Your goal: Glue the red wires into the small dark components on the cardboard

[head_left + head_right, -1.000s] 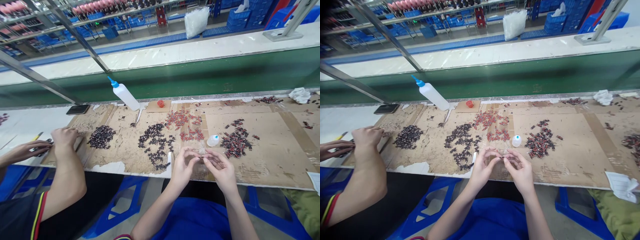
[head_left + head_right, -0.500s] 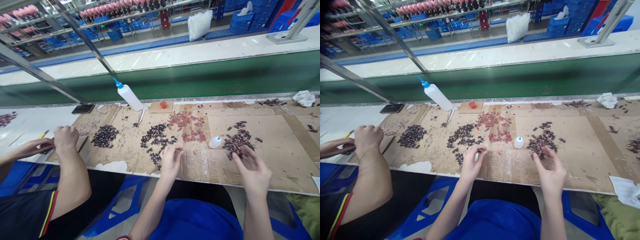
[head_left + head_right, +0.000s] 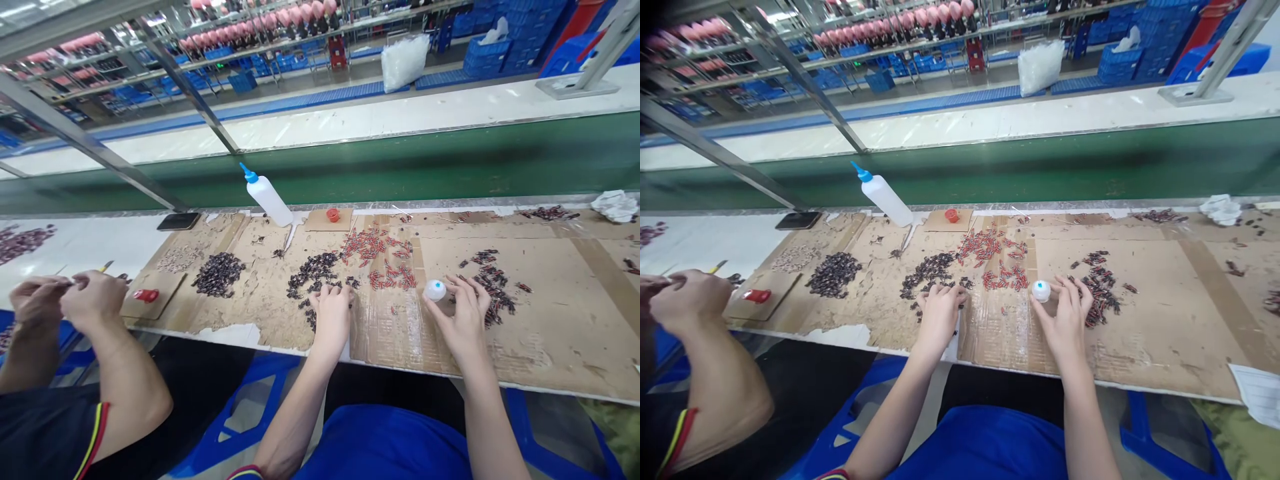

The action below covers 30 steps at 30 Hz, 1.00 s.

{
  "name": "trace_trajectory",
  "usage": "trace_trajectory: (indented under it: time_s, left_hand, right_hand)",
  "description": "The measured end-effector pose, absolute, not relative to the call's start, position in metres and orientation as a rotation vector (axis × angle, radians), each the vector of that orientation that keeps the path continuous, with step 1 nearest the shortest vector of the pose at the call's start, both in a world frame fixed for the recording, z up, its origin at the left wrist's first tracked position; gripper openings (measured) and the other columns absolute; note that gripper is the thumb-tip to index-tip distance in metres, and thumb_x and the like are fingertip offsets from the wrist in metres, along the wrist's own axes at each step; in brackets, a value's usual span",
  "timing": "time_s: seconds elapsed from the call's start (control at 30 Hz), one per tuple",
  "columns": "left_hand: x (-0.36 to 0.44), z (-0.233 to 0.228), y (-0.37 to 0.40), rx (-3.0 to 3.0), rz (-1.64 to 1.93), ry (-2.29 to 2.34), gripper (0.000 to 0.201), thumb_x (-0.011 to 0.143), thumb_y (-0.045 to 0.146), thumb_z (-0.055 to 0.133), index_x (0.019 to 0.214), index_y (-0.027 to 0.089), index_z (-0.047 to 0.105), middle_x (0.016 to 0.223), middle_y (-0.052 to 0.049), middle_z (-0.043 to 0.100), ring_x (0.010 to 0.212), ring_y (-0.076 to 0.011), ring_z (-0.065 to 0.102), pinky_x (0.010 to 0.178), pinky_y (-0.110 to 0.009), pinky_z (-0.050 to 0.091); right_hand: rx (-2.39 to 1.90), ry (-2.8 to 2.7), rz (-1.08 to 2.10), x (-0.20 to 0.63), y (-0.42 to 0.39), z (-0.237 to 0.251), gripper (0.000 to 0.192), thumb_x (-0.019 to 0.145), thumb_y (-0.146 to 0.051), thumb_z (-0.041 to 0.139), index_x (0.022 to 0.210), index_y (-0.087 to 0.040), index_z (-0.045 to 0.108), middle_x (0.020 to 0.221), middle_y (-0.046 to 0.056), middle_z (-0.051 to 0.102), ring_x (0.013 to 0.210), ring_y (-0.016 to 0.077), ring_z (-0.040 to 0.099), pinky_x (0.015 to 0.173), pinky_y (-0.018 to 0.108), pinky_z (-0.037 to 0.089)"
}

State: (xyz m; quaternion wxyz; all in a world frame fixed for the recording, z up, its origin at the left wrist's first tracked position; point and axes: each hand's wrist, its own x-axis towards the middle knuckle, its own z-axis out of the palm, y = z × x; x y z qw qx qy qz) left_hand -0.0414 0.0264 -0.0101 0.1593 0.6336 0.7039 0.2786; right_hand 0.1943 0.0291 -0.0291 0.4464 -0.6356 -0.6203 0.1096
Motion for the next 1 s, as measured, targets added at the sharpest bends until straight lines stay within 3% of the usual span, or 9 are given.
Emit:
trace_trajectory:
  time_s: [0.07,0.17,0.3,0.47,0.6,0.73,1.0]
  left_hand:
    - [-0.039,-0.005,0.026,1.809,0.800,1.947,0.025,0.084,0.010,0.056,0.087,0.026,0.074,0.082,-0.007,0.071,0.093,-0.0275,0.055,0.090,-0.046,0.034]
    - [-0.029,0.000,0.020,1.799,0.826,1.672,0.024,0.087,0.014,0.055,0.088,0.027,0.075,0.089,-0.004,0.073,0.092,-0.0239,0.060,0.089,-0.041,0.038]
    - [-0.012,-0.011,0.008,1.682,0.868,1.443,0.013,0.082,0.019,0.065,0.082,0.026,0.075,0.087,-0.004,0.076,0.093,-0.0237,0.064,0.089,-0.040,0.043]
    - [-0.004,-0.033,-0.004,1.734,0.868,1.622,0.011,0.075,0.018,0.074,0.073,0.029,0.075,0.084,-0.003,0.077,0.111,-0.0304,0.057,0.098,-0.053,0.034]
    - [-0.007,-0.031,-0.007,1.748,0.783,1.664,0.016,0.074,0.016,0.076,0.084,0.029,0.076,0.093,-0.003,0.077,0.115,-0.0297,0.056,0.098,-0.052,0.034]
    - [-0.007,-0.023,-0.007,1.723,0.715,1.650,0.021,0.076,0.014,0.073,0.091,0.029,0.074,0.094,-0.003,0.078,0.119,-0.0288,0.056,0.100,-0.051,0.033]
    - [-0.004,-0.018,-0.006,1.659,0.707,1.649,0.017,0.076,0.014,0.072,0.088,0.026,0.074,0.083,-0.003,0.078,0.115,-0.0278,0.060,0.102,-0.052,0.033]
  right_hand:
    - [-1.532,-1.407,0.504,0.193,0.023,-0.024,0.037,0.075,-0.053,0.068,0.090,-0.022,0.054,0.114,0.014,0.066,0.119,0.0322,0.052,0.099,0.053,0.042]
    - [-1.418,-1.165,0.867,0.191,0.012,-0.017,0.040,0.068,-0.048,0.076,0.083,-0.024,0.049,0.095,0.009,0.072,0.091,0.0256,0.068,0.081,0.042,0.053]
    - [-1.306,-0.963,0.938,0.193,0.001,-0.017,0.037,0.061,-0.045,0.081,0.079,-0.022,0.058,0.068,0.000,0.067,0.057,0.0162,0.061,0.054,0.027,0.048]
    - [-1.206,-0.733,0.886,0.191,0.000,-0.025,0.035,0.060,-0.047,0.080,0.075,-0.019,0.066,0.069,0.003,0.067,0.053,0.0146,0.057,0.048,0.026,0.042]
    - [-1.288,-0.811,0.814,0.182,-0.002,-0.029,0.036,0.068,-0.051,0.074,0.063,-0.018,0.061,0.051,-0.002,0.057,0.042,0.0105,0.046,0.041,0.023,0.036]
    - [-1.387,-1.011,0.682,0.170,-0.009,-0.027,0.035,0.069,-0.051,0.072,0.063,-0.018,0.061,0.052,0.000,0.059,0.045,0.0130,0.052,0.045,0.024,0.042]
    - [-1.511,-1.220,0.564,0.167,-0.012,-0.033,0.036,0.077,-0.050,0.066,0.060,-0.019,0.059,0.050,-0.001,0.057,0.044,0.0121,0.049,0.044,0.024,0.041]
